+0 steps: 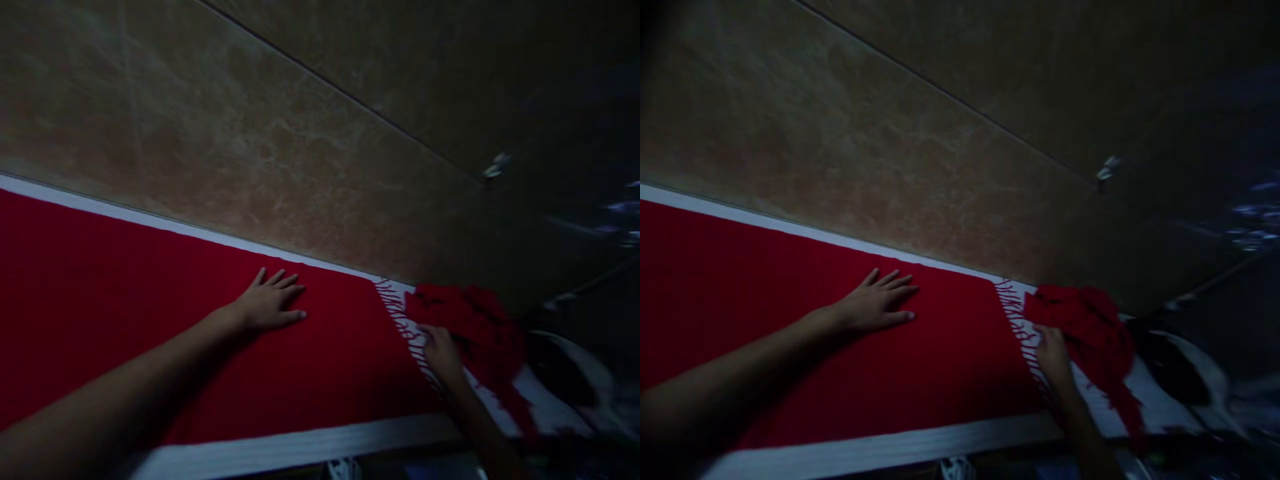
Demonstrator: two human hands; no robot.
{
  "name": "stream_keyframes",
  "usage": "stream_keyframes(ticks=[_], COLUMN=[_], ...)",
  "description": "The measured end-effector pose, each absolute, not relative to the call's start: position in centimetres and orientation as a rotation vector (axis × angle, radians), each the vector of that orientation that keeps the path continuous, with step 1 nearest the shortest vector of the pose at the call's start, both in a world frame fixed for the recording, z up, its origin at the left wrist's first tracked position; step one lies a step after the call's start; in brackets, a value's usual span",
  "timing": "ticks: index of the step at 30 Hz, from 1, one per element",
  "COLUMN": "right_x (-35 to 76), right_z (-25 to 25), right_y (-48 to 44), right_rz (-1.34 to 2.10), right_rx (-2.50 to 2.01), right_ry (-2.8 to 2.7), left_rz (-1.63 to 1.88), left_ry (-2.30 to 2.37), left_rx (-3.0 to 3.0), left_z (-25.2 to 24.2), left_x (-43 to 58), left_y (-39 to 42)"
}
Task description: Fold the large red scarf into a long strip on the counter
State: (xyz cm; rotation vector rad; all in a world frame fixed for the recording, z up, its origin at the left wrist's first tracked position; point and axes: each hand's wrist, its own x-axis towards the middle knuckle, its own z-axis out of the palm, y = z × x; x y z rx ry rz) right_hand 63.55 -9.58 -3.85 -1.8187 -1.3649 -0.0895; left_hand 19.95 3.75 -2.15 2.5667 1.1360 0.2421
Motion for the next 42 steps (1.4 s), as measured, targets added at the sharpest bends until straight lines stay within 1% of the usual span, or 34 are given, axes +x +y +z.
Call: stream_keyframes(ticks=[3,7,13,22,30,39,42], right_x=[63.6,62.9,64.4,61.3,63.4,63.5,63.8], right_z=[-4.8,-5.8,-5.1,-4.8,-5.0,-5.1,-5.4], right_y=[-9.8,-9.9,-11.0,-10.0,-11.4,-11.3,-11.6], right_rz=[-0.163,-0.153,-0.220,-0.120,-0.242,-0.198,-0.184], right_rx=[-1.875,-1.912,-2.050,-2.027,-2.318,-2.081,-2.063], right_ry=[-1.503,-1.600,-1.505,-1.753,-1.515,-1.718,-1.729], left_rz=[0.230,0.187,0.204,0.219,0.193,0.202,0.223], left_ry=[1.157,1.157,1.165,1.156,1.165,1.152,1.154], left_rx=[2.597,2.624,2.617,2.603,2.601,2.605,2.599], left_z=[-3.1,-2.7,-2.7,-2.7,-2.4,-2.5,-2.5], left_x=[20.6,20.6,20.6,20.5,20.5,20.5,20.6], left_y=[4.6,4.4,4.2,4.4,4.2,4.2,4.2])
